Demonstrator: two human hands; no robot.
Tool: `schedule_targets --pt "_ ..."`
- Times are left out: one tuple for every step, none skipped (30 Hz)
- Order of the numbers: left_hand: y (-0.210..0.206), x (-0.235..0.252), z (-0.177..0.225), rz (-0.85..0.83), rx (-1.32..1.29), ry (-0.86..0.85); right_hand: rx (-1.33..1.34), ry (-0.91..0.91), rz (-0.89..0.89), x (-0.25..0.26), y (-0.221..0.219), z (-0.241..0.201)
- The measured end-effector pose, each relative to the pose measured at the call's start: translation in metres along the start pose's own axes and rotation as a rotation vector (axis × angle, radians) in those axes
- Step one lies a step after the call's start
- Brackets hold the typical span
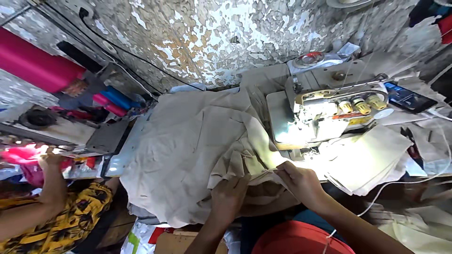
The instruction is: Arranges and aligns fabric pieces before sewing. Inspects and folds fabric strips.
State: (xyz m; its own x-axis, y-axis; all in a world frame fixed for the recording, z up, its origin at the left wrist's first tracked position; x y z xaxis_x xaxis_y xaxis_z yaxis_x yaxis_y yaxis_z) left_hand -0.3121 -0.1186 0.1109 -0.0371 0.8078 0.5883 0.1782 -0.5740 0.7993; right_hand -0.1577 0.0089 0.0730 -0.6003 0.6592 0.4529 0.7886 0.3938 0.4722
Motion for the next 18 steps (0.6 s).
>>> schedule_targets --pt "0.0 0.0 0.001 0.002 -0.002 -0.008 -0.004 0.001 0.002 0.0 0.001 0.0" --pt "0.001 0.001 0.001 0.002 -0.008 -0.015 -0.009 0.002 0.006 0.0 0.002 0.0" --pt "0.001 0.002 0.002 -0.001 -0.021 -0.02 -0.014 0.005 0.014 -0.001 0.003 0.0" --pt "0.002 0.003 0.003 -0.003 -0.04 -0.022 -0.016 0.008 0.022 0.0 0.004 0.0" --pt "0.002 0.003 0.003 -0.005 -0.068 -0.019 -0.015 0.007 0.026 0.0 0.006 0.0" --pt "0.0 0.004 0.004 -0.004 -0.102 -0.009 -0.013 0.007 0.029 -0.001 0.008 0.0" --pt "-0.002 0.003 0.004 0.0 -0.133 0.007 -0.016 0.011 0.035 -0.001 0.009 0.001" --pt "-0.004 0.003 0.005 0.003 -0.158 0.023 -0.026 0.02 0.046 -0.001 0.011 0.002" --pt "-0.006 0.003 0.007 0.007 -0.176 0.036 -0.04 0.031 0.062 -0.001 0.012 0.003" --pt "-0.007 0.003 0.009 0.013 -0.192 0.043 -0.05 0.04 0.08 -0.001 0.014 0.005" --pt "-0.007 0.004 0.01 0.02 -0.208 0.048 -0.051 0.043 0.095 -0.002 0.015 0.007" --pt "-0.008 0.005 0.012 0.029 -0.216 0.049 -0.042 0.038 0.102 -0.002 0.017 0.009" --pt "-0.009 0.007 0.014 0.037 -0.22 0.047 -0.023 0.028 0.102 -0.003 0.018 0.011" --pt "-0.01 0.008 0.015 0.043 -0.227 0.045 -0.001 0.014 0.096 -0.004 0.019 0.013" --pt "-0.011 0.011 0.016 0.047 -0.235 0.042 0.02 0.001 0.091 -0.005 0.02 0.015" --pt "-0.012 0.013 0.016 0.048 -0.236 0.037 0.033 -0.005 0.088 -0.005 0.021 0.016" --pt "-0.013 0.015 0.017 0.051 -0.233 0.031 0.038 -0.009 0.084 -0.005 0.022 0.018" --pt "-0.013 0.016 0.018 0.054 -0.227 0.026 0.043 -0.014 0.082 -0.005 0.024 0.019"
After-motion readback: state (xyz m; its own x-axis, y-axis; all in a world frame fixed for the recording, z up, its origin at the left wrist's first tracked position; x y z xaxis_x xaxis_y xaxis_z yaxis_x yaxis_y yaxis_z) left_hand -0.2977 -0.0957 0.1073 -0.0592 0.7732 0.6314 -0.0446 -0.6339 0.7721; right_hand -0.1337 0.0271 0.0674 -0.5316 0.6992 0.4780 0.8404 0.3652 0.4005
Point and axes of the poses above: each hand's wrist, its own x-axis towards the middle knuckle, its own y-axis out of the back of the hand, z = x × y, the point moved 5 cm from there along x, towards the middle knuckle, and after that the axes turned 14 degrees about x, right-handed, at the moved point
